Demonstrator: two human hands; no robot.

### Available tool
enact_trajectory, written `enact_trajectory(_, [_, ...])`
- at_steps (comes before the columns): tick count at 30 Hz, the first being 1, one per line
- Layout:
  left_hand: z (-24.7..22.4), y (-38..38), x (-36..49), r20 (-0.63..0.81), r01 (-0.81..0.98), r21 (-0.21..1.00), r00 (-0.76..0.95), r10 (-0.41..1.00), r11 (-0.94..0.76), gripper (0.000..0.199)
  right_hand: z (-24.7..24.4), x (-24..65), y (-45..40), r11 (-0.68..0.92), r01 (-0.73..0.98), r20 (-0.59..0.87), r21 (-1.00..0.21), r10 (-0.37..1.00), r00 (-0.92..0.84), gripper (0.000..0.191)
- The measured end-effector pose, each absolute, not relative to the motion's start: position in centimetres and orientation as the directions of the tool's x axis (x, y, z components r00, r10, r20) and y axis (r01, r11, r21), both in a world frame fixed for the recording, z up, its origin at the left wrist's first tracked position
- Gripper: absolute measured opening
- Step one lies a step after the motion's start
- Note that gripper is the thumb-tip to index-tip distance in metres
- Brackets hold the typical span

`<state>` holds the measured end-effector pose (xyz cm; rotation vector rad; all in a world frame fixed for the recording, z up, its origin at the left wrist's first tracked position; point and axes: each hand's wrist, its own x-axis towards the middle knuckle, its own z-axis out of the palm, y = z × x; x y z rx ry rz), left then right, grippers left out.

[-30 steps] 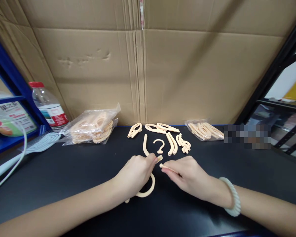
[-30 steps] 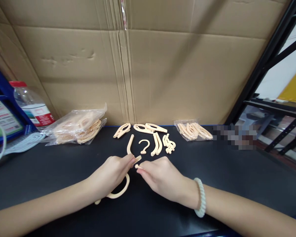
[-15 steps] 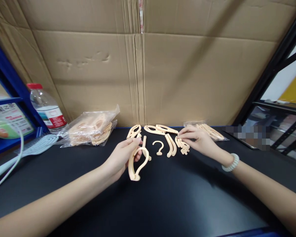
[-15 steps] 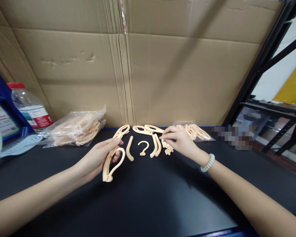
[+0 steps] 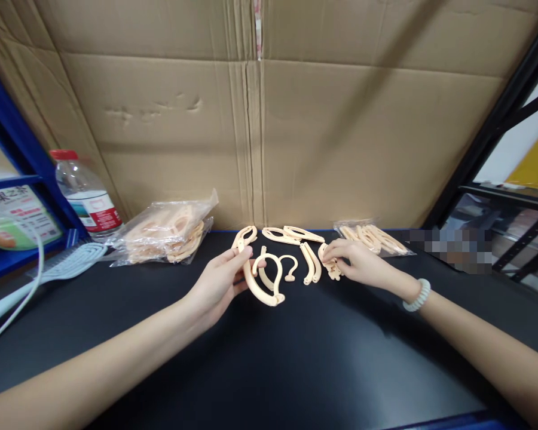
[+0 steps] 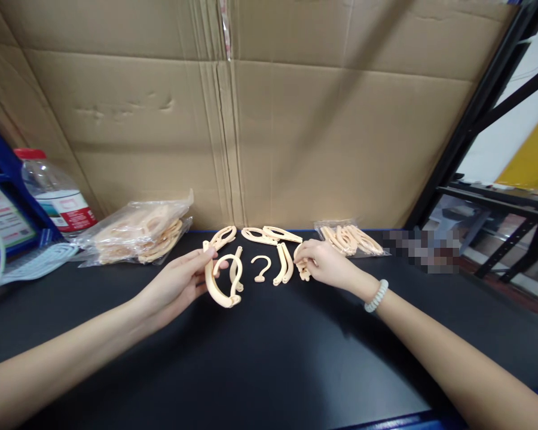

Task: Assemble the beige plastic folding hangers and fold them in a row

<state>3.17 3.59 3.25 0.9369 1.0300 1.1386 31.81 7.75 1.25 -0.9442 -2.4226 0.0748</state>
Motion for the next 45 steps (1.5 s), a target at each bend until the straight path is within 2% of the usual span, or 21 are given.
enact_trajectory(3, [3.1, 3.3, 3.4, -0.128, -0.235, 0.959, 0.137, 0.982, 0.157, 0.017, 1.5, 30.1, 6.0, 0.817, 0.542, 0.657, -0.196, 0.520, -0.546, 0.031])
enact_trajectory(5, [2.9, 3.0, 3.6, -0.096, -0.216, 0.968, 0.163, 0.982, 0.130, 0.019, 1.7, 28.6, 4.3, 0.868, 0.474, 0.725, -0.147, 0.421, -0.546, 0.031])
enact_trajectory(8, [2.8, 2.4, 3.9, -0.056, -0.196, 0.976, 0.196, 0.979, 0.094, 0.021, 1.8, 27.0, 2.2, 0.916, 0.400, 0.631, 0.012, 0.303, -0.714, 0.036])
enact_trajectory(12, [2.8, 1.6, 4.4, -0.081, -0.167, 0.979, 0.221, 0.972, 0.120, 0.024, 1.4, 26.2, 1.3, 0.898, 0.404, 0.523, 0.173, 0.264, -0.810, 0.035])
enact_trajectory(14, [2.9, 1.4, 4.5, -0.082, -0.155, 0.981, 0.226, 0.971, 0.119, 0.025, 1.3, 26.1, 1.2, 0.898, 0.398, 0.527, 0.189, 0.250, -0.812, 0.025])
enact_trajectory(18, [2.8, 1.4, 4.7, -0.039, -0.146, 0.987, 0.177, 0.983, 0.066, 0.028, 1.3, 26.0, 1.1, 0.914, 0.384, 0.556, 0.132, 0.252, -0.792, 0.013])
enact_trajectory(20, [2.5, 1.6, 4.6, 0.073, -0.109, 0.992, 0.100, 0.992, -0.062, 0.041, 1.2, 25.9, 1.1, 0.908, 0.409, 0.580, 0.097, 0.282, -0.764, 0.014])
enact_trajectory(21, [2.4, 1.6, 4.5, 0.177, -0.050, 0.983, 0.055, 0.983, -0.174, 0.047, 1.2, 26.0, 1.2, 0.901, 0.427, 0.594, 0.080, 0.301, -0.746, 0.014])
enact_trajectory(22, [2.3, 1.7, 4.4, 0.312, 0.051, 0.948, 0.032, 0.949, -0.314, 0.051, 1.1, 26.0, 1.3, 0.893, 0.446, 0.611, 0.063, 0.319, -0.724, 0.014])
enact_trajectory(23, [2.1, 1.7, 4.3, 0.468, 0.182, 0.865, 0.049, 0.883, -0.468, 0.052, 1.1, 26.0, 1.3, 0.885, 0.463, 0.625, 0.047, 0.336, -0.705, 0.014])
enact_trajectory(25, [1.9, 1.6, 4.0, 0.693, 0.428, 0.540, 0.263, 0.671, -0.725, 0.046, 0.9, 26.1, 1.4, 0.872, 0.488, 0.642, 0.029, 0.358, -0.678, 0.013])
enact_trajectory(27, [1.6, 1.3, 3.9, 0.696, 0.496, 0.167, 0.552, 0.458, -0.852, 0.036, 0.7, 26.1, 1.4, 0.865, 0.501, 0.643, 0.038, 0.363, -0.675, 0.013])
enact_trajectory(28, [1.5, 1.2, 3.9, 0.654, 0.483, 0.039, 0.650, 0.387, -0.875, 0.030, 0.6, 26.0, 1.4, 0.864, 0.501, 0.639, 0.053, 0.356, -0.682, 0.013])
enact_trajectory(29, [1.4, 1.0, 4.0, 0.619, 0.473, -0.039, 0.703, 0.350, -0.880, 0.024, 0.5, 26.0, 1.3, 0.863, 0.499, 0.633, 0.073, 0.346, -0.692, 0.013])
enact_trajectory(32, [1.2, 0.7, 4.2, 0.591, 0.505, -0.089, 0.721, 0.363, -0.858, 0.013, 0.4, 25.8, 1.0, 0.866, 0.487, 0.611, 0.119, 0.323, -0.723, 0.014])
enact_trajectory(37, [1.3, 0.8, 4.4, 0.496, 0.526, -0.113, 0.765, 0.411, -0.843, 0.023, 0.5, 25.5, 0.5, 0.873, 0.471, 0.590, 0.127, 0.316, -0.744, 0.018])
enact_trajectory(40, [1.5, 0.8, 4.5, 0.440, 0.502, -0.122, 0.800, 0.406, -0.856, 0.026, 0.6, 25.4, 0.5, 0.885, 0.457, 0.582, 0.085, 0.328, -0.744, 0.020])
enact_trajectory(45, [1.5, 0.7, 4.4, 0.430, 0.469, -0.038, 0.805, 0.409, -0.882, 0.026, 0.3, 25.5, 0.7, 0.905, 0.423, 0.550, -0.045, 0.376, -0.746, 0.018])
